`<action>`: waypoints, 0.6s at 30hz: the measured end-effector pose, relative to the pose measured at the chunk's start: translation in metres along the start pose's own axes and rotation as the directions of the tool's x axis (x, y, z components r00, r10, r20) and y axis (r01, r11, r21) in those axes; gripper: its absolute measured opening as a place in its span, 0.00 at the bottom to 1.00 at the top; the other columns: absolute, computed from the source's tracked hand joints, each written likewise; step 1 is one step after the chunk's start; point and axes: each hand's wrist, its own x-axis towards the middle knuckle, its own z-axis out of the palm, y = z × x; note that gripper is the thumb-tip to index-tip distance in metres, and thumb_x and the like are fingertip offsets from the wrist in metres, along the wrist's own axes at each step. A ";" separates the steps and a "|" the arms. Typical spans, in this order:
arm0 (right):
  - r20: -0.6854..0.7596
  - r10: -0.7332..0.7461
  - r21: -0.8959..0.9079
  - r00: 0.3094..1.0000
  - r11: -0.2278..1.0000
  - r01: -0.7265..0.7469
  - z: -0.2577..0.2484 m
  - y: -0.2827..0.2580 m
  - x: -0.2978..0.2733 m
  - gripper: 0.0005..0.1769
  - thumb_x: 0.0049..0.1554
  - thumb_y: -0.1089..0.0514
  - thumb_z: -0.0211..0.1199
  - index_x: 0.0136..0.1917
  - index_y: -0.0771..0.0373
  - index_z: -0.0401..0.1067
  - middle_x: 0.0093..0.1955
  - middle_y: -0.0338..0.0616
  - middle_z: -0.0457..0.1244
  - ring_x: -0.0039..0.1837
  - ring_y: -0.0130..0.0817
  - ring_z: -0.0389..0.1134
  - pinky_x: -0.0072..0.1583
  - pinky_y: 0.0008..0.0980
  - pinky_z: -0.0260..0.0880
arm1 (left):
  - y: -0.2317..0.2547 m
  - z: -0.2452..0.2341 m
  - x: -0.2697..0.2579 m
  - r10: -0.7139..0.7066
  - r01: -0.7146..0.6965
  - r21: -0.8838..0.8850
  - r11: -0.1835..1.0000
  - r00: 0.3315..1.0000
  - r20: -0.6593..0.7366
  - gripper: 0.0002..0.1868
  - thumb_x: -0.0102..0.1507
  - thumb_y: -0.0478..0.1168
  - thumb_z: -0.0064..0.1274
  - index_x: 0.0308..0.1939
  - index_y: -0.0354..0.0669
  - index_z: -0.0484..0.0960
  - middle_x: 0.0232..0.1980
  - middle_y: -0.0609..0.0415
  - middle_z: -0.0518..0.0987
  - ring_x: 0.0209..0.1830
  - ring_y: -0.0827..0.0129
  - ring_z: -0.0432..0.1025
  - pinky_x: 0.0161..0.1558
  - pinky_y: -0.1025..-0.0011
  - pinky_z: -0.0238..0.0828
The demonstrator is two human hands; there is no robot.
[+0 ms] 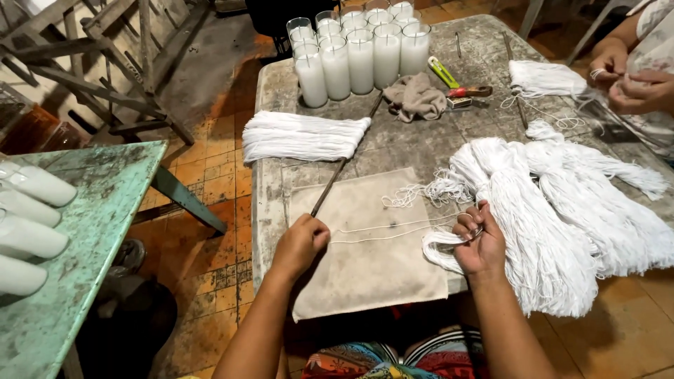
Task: Preparing cotton wicks by wrapping and bundling them for candle making.
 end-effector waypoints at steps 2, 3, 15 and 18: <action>-0.009 0.000 -0.013 1.000 1.000 0.000 0.000 0.001 -0.001 0.08 0.69 0.52 0.52 0.57 0.45 0.71 0.37 0.24 0.50 0.38 0.17 0.53 0.36 0.15 0.51 | 0.005 -0.001 -0.007 0.005 -0.003 -0.063 0.998 1.000 0.024 0.07 0.64 0.49 0.57 0.43 0.59 0.84 0.46 0.57 0.79 0.52 0.53 0.77 0.51 0.53 0.78; -0.008 0.004 -0.014 1.000 1.000 -0.004 0.000 0.001 -0.001 0.08 0.69 0.52 0.52 0.57 0.45 0.72 0.37 0.24 0.50 0.38 0.18 0.53 0.36 0.15 0.51 | 0.008 -0.003 -0.010 0.016 -0.015 -0.031 0.999 0.999 0.034 0.06 0.64 0.49 0.57 0.43 0.59 0.84 0.46 0.58 0.79 0.52 0.54 0.77 0.51 0.53 0.78; 0.084 0.014 0.049 0.996 0.999 -0.018 0.039 -0.016 -0.023 0.05 0.67 0.53 0.54 0.53 0.51 0.69 0.38 0.26 0.51 0.36 0.18 0.52 0.33 0.15 0.50 | 0.009 -0.002 -0.019 0.172 -0.163 0.108 0.981 0.982 -0.081 0.06 0.64 0.45 0.53 0.39 0.49 0.77 0.47 0.53 0.74 0.50 0.51 0.74 0.46 0.53 0.78; 0.094 -0.062 0.013 0.994 0.998 0.061 0.070 -0.039 -0.041 0.02 0.64 0.56 0.56 0.47 0.53 0.66 0.38 0.29 0.52 0.33 0.19 0.49 0.31 0.16 0.47 | -0.028 -0.002 -0.013 0.061 -0.067 -0.028 0.997 0.984 -0.167 0.08 0.59 0.44 0.55 0.41 0.52 0.80 0.55 0.55 0.73 0.55 0.53 0.72 0.48 0.53 0.73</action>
